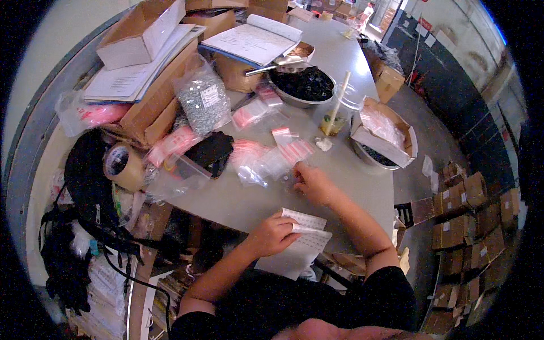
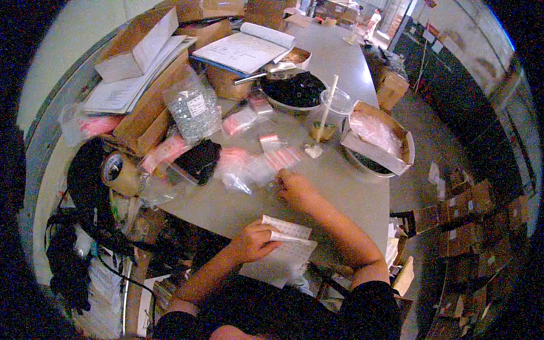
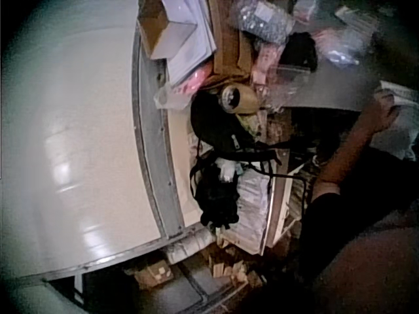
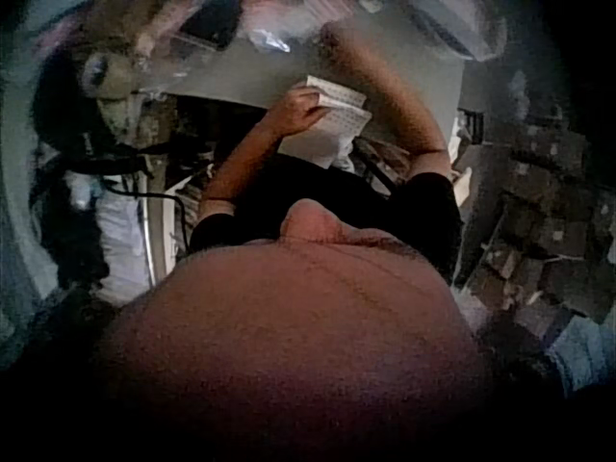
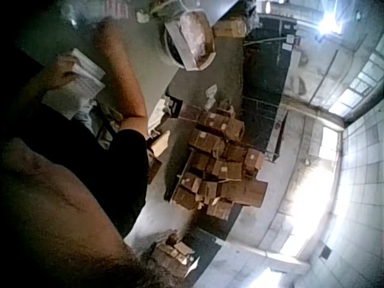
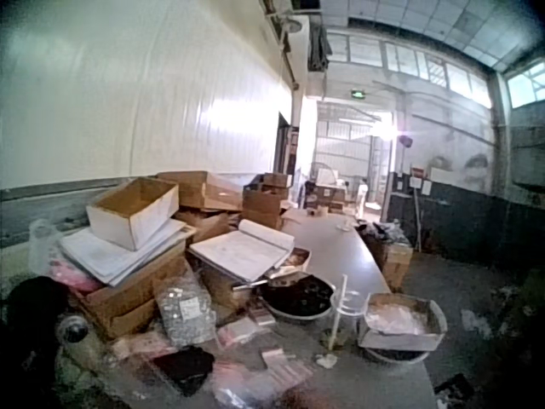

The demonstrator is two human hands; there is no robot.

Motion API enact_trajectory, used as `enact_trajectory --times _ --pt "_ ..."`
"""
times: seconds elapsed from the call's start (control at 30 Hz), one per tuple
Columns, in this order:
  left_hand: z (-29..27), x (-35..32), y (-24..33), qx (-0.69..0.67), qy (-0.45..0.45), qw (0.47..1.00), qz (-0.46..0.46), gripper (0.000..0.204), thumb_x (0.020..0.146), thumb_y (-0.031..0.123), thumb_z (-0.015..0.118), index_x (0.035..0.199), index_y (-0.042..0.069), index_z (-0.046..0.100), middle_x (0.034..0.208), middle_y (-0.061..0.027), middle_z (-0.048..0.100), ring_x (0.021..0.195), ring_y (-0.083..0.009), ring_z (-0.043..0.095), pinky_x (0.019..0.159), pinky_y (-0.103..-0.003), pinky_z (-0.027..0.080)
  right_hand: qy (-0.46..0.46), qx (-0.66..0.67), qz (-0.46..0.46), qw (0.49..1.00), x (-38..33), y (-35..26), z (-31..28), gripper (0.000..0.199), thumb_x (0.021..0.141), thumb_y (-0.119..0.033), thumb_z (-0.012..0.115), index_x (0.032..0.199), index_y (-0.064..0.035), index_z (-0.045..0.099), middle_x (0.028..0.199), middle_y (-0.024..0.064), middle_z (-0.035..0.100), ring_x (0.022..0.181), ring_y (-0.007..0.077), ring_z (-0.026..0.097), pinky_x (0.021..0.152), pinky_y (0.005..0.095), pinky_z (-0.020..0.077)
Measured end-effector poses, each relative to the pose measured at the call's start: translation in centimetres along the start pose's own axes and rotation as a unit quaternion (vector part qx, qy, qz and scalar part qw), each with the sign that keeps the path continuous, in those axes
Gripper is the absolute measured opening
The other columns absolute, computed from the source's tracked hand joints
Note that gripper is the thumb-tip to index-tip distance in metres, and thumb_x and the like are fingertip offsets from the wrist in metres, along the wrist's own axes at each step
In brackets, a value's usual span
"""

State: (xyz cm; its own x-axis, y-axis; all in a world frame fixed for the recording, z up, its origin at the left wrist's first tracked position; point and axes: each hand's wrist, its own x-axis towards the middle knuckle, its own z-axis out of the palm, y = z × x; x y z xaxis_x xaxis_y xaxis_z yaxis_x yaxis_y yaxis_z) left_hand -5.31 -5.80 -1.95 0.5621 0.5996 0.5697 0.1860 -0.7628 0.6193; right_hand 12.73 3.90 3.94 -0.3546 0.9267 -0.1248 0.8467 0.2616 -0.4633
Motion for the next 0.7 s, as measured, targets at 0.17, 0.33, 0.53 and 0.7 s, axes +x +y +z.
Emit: enact_trajectory --times 0.17,0.33,0.53,0.7 --pt "-0.4 0.3 0.5 -0.008 0.006 1.000 -0.001 0.019 0.081 0.017 0.068 0.076 0.001 0.059 0.090 -0.0138 0.064 0.084 -0.0308 0.061 0.083 -0.040 0.048 0.003 -0.026 -0.076 0.997 -1.9 2.8 -2.0 0.017 0.080 -0.014 0.066 0.091 -0.0031 0.058 0.105 0.0163 0.055 0.100 0.0358 0.054 0.085 0.0432 0.0439" --pt "-0.2 0.3 0.4 -0.021 0.000 1.000 -0.005 0.018 0.080 0.016 0.069 0.076 0.001 0.059 0.090 -0.0139 0.064 0.083 -0.0312 0.061 0.079 -0.040 0.048 0.000 -0.084 -0.077 0.993 -2.9 3.8 -0.8 0.014 0.080 -0.016 0.066 0.086 -0.0042 0.061 0.105 0.0167 0.054 0.100 0.0339 0.052 0.087 0.0413 0.0425" --pt "-0.6 0.4 0.6 0.001 0.007 1.000 0.010 0.018 0.079 0.015 0.070 0.075 0.001 0.059 0.090 -0.0144 0.064 0.083 -0.0317 0.061 0.078 -0.039 0.049 -0.001 0.012 0.052 0.999 -2.1 4.5 -1.9 0.033 0.068 -0.030 0.076 0.089 -0.0070 0.064 0.103 0.0168 0.057 0.102 0.0351 0.052 0.086 0.0423 0.0439" --pt "-0.3 0.3 0.5 -0.022 0.003 1.000 -0.009 0.017 0.079 0.014 0.069 0.076 0.000 0.060 0.091 -0.0147 0.065 0.084 -0.0327 0.061 0.079 -0.039 0.049 0.021 -0.051 0.060 0.997 -2.4 5.5 -1.7 0.059 0.059 -0.041 0.082 0.107 -0.0149 0.062 0.122 0.0139 0.050 0.116 0.0369 0.043 0.097 0.0500 0.0369"
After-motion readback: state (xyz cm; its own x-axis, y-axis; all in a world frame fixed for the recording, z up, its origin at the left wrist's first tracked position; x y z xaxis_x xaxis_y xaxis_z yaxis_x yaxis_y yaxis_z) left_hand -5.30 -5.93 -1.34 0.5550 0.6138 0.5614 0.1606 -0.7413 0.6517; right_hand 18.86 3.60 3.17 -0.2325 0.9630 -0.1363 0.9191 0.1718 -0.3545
